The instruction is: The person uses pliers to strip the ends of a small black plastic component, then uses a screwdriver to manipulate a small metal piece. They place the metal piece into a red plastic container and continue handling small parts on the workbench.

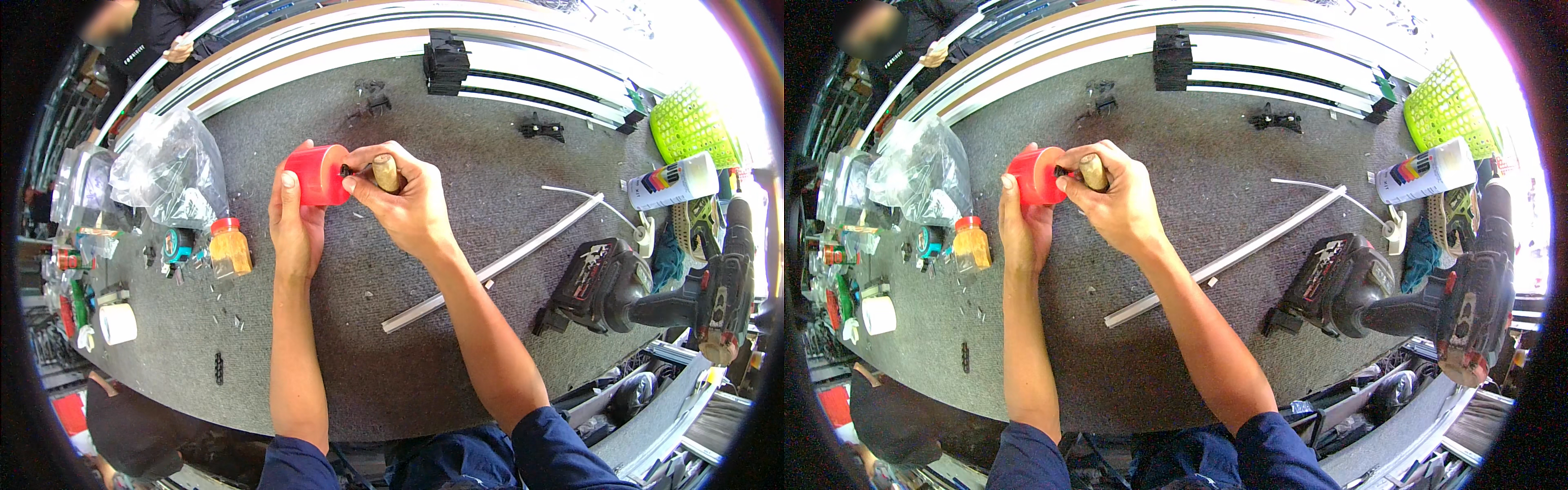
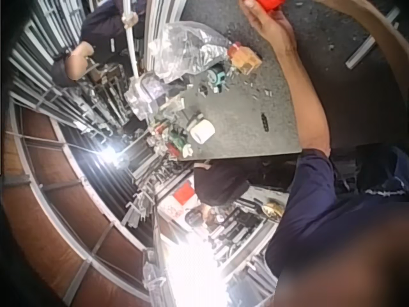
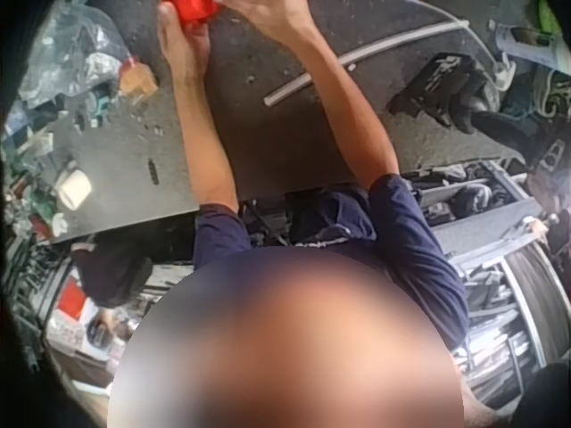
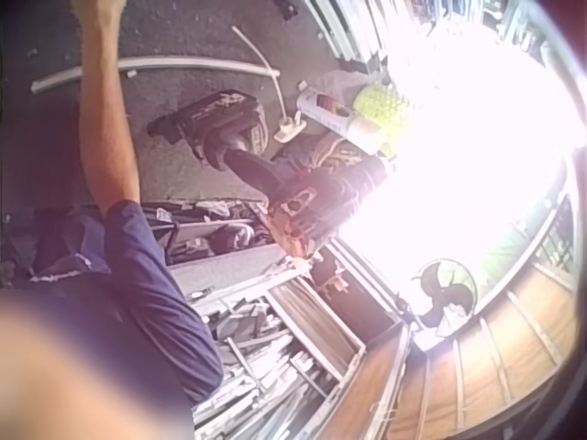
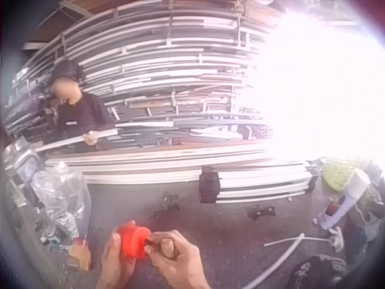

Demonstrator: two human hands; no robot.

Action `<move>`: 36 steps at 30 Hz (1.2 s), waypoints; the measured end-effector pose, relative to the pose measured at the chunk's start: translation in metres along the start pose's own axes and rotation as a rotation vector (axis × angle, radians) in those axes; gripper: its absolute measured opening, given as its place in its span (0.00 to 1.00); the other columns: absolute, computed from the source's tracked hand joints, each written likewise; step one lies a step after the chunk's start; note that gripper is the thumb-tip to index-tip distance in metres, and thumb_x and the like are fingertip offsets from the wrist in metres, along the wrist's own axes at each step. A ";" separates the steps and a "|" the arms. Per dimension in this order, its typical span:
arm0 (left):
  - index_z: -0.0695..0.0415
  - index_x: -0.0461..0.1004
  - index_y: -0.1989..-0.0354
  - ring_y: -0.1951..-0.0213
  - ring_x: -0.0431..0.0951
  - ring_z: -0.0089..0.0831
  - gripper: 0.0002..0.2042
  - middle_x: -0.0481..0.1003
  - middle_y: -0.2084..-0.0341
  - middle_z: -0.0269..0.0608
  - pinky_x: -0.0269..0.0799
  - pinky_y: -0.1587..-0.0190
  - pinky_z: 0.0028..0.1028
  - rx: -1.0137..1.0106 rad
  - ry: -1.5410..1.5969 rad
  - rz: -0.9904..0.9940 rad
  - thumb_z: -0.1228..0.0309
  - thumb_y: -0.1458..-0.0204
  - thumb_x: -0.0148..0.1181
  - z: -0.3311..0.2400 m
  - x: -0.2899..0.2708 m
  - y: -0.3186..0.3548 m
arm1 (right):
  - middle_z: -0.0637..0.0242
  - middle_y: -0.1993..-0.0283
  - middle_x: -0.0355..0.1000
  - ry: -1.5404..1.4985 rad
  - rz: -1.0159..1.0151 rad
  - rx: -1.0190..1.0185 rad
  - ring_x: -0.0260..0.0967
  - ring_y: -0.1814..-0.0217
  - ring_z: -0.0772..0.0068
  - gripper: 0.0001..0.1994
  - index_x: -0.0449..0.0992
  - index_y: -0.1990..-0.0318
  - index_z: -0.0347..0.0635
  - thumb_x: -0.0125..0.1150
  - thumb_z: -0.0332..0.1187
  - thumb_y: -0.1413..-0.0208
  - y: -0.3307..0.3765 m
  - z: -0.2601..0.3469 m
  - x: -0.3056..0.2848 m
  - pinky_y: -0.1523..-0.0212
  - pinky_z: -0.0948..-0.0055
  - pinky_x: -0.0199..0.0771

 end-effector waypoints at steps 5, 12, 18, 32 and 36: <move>0.58 0.66 0.32 0.40 0.74 0.30 0.24 0.73 0.40 0.42 0.72 0.38 0.33 0.031 -0.040 0.019 0.56 0.28 0.47 -0.003 -0.002 0.001 | 0.68 0.61 0.80 -0.108 0.024 0.145 0.74 0.60 0.82 0.10 0.81 0.55 0.36 0.72 0.24 0.43 0.001 -0.010 0.002 0.57 0.77 0.78; 0.59 0.65 0.31 0.39 0.73 0.32 0.24 0.71 0.39 0.42 0.71 0.36 0.34 0.064 -0.069 0.021 0.57 0.29 0.50 -0.003 -0.003 0.001 | 0.68 0.67 0.79 -0.185 0.033 0.231 0.73 0.66 0.82 0.09 0.81 0.57 0.33 0.71 0.28 0.42 0.002 -0.016 0.003 0.65 0.77 0.75; 0.59 0.63 0.30 0.38 0.73 0.35 0.26 0.72 0.39 0.46 0.70 0.35 0.36 0.105 -0.149 0.013 0.55 0.29 0.49 -0.006 -0.003 0.001 | 0.70 0.71 0.78 -0.185 0.050 0.321 0.67 0.74 0.87 0.13 0.82 0.53 0.37 0.72 0.34 0.40 0.003 -0.020 0.002 0.76 0.83 0.64; 0.57 0.66 0.32 0.39 0.72 0.29 0.22 0.71 0.39 0.39 0.71 0.36 0.33 0.080 -0.041 0.027 0.60 0.30 0.53 -0.005 -0.004 0.000 | 0.68 0.62 0.76 -0.207 0.136 0.184 0.73 0.66 0.83 0.15 0.78 0.49 0.37 0.71 0.25 0.43 0.002 -0.012 0.004 0.71 0.80 0.71; 0.58 0.65 0.31 0.39 0.73 0.32 0.24 0.72 0.40 0.43 0.70 0.35 0.35 0.091 -0.080 0.015 0.57 0.30 0.51 -0.006 -0.004 0.000 | 0.69 0.67 0.76 -0.149 0.108 0.257 0.72 0.68 0.83 0.13 0.79 0.51 0.36 0.71 0.30 0.41 0.003 -0.015 0.003 0.71 0.80 0.70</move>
Point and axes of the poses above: each hand's wrist, its own y-axis away from the middle knuckle, its own x-axis out of the palm, z = x × y, the point moved 8 cm from there along -y, towards the middle knuckle
